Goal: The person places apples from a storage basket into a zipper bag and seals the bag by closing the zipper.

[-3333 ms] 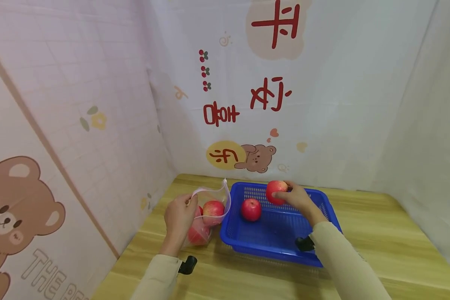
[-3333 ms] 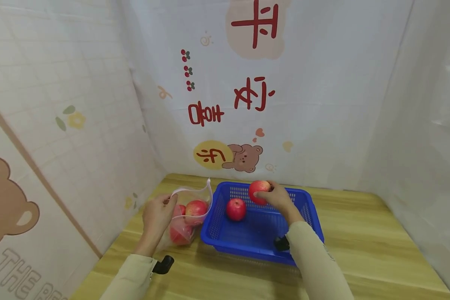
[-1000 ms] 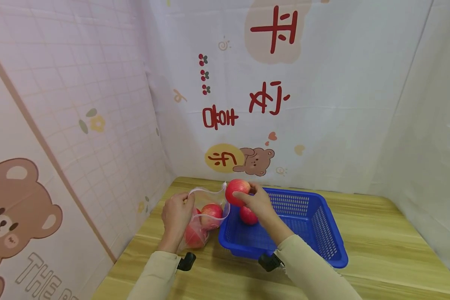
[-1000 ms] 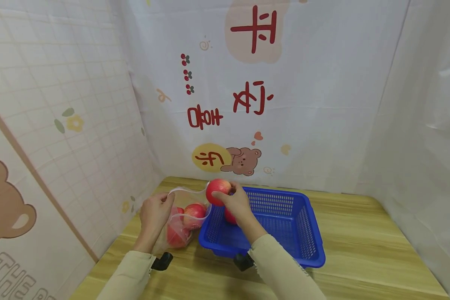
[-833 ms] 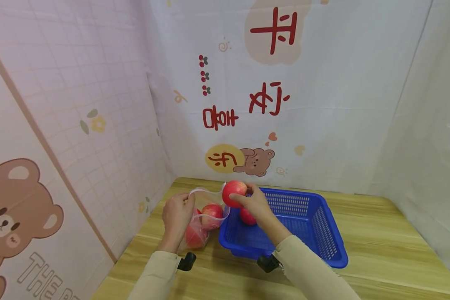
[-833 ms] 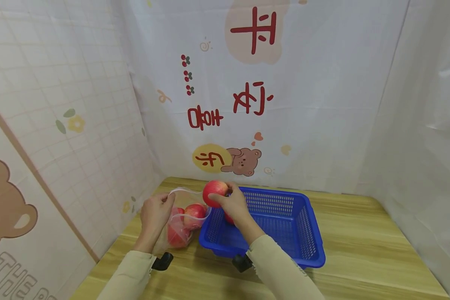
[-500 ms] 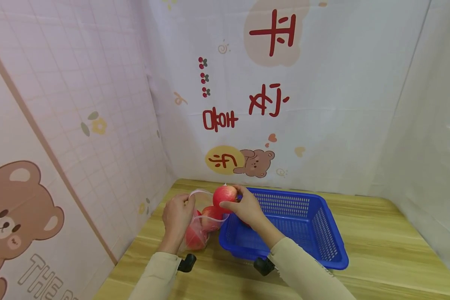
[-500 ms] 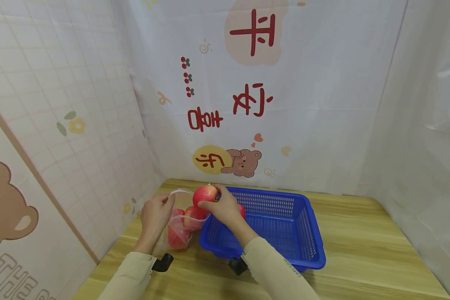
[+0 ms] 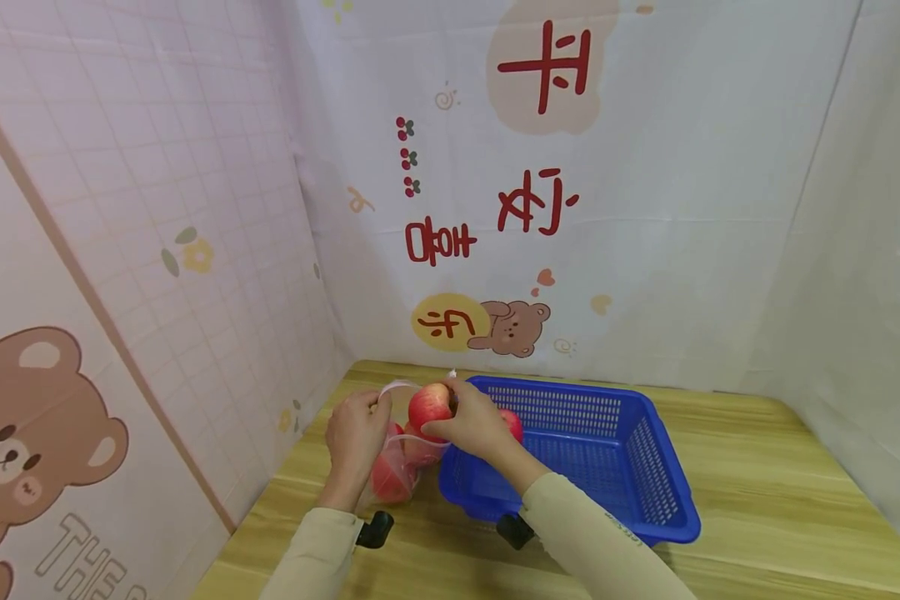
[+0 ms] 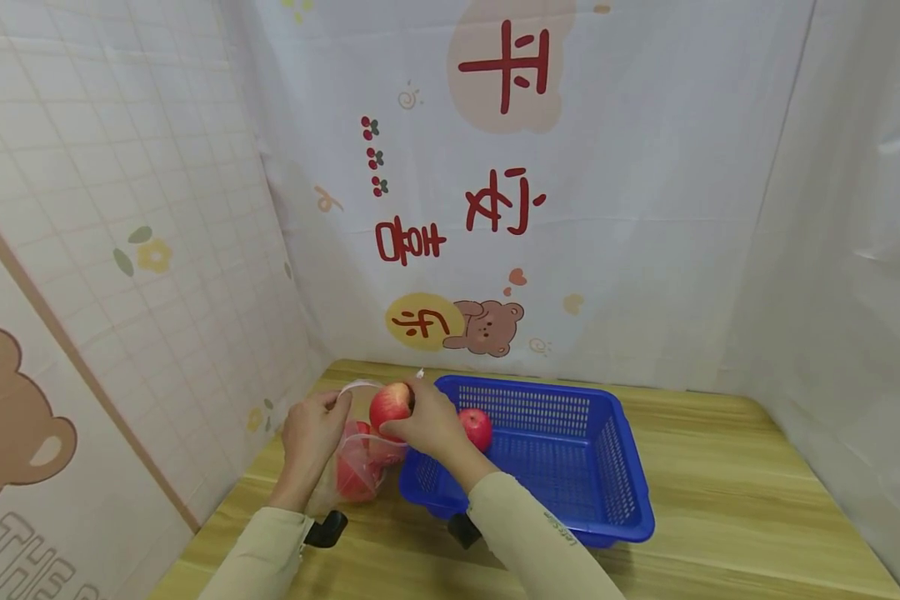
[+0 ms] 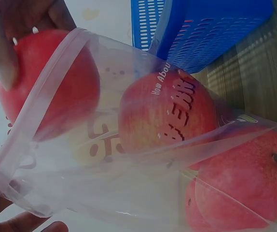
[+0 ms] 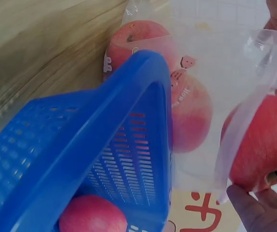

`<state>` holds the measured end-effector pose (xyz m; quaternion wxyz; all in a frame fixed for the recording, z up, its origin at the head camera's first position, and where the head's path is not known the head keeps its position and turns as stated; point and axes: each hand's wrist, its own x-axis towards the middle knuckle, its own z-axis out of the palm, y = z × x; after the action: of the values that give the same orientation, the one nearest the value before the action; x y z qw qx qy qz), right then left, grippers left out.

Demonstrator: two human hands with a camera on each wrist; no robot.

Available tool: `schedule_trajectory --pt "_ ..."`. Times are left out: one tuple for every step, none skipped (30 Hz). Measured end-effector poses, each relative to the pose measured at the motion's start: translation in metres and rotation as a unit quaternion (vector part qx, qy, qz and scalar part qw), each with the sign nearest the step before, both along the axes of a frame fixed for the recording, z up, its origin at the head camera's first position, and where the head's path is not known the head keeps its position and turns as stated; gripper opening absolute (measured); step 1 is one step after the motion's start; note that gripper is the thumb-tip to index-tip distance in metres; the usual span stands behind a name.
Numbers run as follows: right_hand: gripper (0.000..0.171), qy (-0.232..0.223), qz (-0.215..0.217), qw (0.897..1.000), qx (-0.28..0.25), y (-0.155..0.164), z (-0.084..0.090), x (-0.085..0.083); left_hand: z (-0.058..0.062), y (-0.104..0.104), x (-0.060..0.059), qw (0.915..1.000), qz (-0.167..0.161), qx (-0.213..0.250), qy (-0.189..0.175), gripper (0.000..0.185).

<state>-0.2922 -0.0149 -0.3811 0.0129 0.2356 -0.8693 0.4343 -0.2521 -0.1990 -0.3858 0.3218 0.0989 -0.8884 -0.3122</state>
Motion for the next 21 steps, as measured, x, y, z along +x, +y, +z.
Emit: schedule_trajectory --pt "0.073 0.002 -0.003 1.000 -0.001 -0.003 0.000 -0.001 0.000 -0.001 0.000 1.0000 -0.001 0.001 0.000 0.044" --pt "0.071 0.006 -0.007 1.000 -0.004 -0.007 0.000 -0.001 0.000 -0.001 0.001 1.0000 -0.001 0.000 0.000 0.043" --pt "0.071 0.009 -0.011 1.000 -0.008 -0.010 0.000 -0.002 0.001 -0.002 0.001 1.0000 -0.002 0.001 0.000 0.043" --pt "0.069 0.011 -0.018 1.000 -0.009 -0.012 -0.001 -0.003 0.001 -0.002 0.001 1.0000 -0.003 0.001 0.000 0.043" --pt "0.069 0.014 -0.025 1.000 -0.011 -0.015 -0.001 -0.004 0.001 -0.003 0.001 1.0000 -0.003 0.000 0.000 0.043" --pt "0.069 0.016 -0.030 0.999 -0.013 -0.018 -0.002 -0.005 0.002 -0.003 0.001 1.0000 -0.003 -0.001 0.001 0.043" --pt "0.069 0.019 -0.036 0.999 -0.013 -0.020 -0.003 -0.006 0.001 -0.003 0.001 1.0000 -0.004 0.001 0.002 0.043" --pt "0.070 0.023 -0.042 0.999 -0.012 -0.022 -0.004 -0.006 0.001 -0.003 0.001 1.0000 -0.002 -0.001 0.003 0.043" --pt "0.071 0.026 -0.048 0.998 -0.010 -0.025 -0.005 -0.007 0.001 -0.004 0.001 1.0000 -0.002 -0.001 0.005 0.043" --pt "0.071 0.029 -0.055 0.998 -0.006 -0.028 -0.005 -0.008 0.001 -0.004 0.001 1.0000 -0.001 -0.003 0.006 0.043" --pt "0.072 0.034 -0.059 0.998 -0.002 -0.030 -0.006 -0.009 0.001 -0.004 0.001 1.0000 -0.001 -0.003 0.007 0.043" --pt "0.073 0.035 -0.060 0.998 0.003 -0.033 -0.006 -0.010 0.000 -0.005 0.000 1.0000 0.000 -0.004 0.006 0.043" --pt "0.074 0.035 -0.058 0.998 0.006 -0.036 -0.006 -0.010 0.000 -0.005 0.000 1.0000 0.002 -0.006 0.006 0.042" --pt "0.076 0.034 -0.052 0.998 0.007 -0.038 -0.007 -0.010 -0.001 -0.006 0.000 0.9999 0.005 -0.008 0.006 0.041" --pt "0.079 0.030 -0.045 0.998 0.010 -0.040 -0.007 -0.011 -0.001 -0.007 0.000 0.9999 0.006 -0.008 0.006 0.039" --pt "0.081 0.026 -0.037 0.999 0.012 -0.042 -0.006 -0.011 -0.002 -0.008 0.000 0.9999 0.008 -0.008 0.005 0.038" --pt "0.083 0.022 -0.028 0.999 0.010 -0.042 -0.006 -0.011 -0.002 -0.008 0.000 0.9999 0.010 -0.008 0.005 0.037" --pt "0.084 0.019 -0.020 1.000 0.008 -0.042 -0.005 -0.012 -0.002 -0.009 0.000 0.9999 0.011 -0.008 0.005 0.036" --pt "0.085 0.015 -0.016 1.000 0.001 -0.041 -0.004 -0.012 -0.002 -0.010 0.000 0.9999 0.012 -0.007 0.005 0.036" --pt "0.084 0.013 -0.019 1.000 -0.005 -0.040 -0.003 -0.013 -0.002 -0.011 0.000 0.9999 0.014 -0.005 0.005 0.036" --pt "0.082 0.012 -0.021 1.000 -0.016 -0.037 -0.001 -0.015 -0.002 -0.012 0.000 0.9999 0.014 -0.005 0.004 0.036"
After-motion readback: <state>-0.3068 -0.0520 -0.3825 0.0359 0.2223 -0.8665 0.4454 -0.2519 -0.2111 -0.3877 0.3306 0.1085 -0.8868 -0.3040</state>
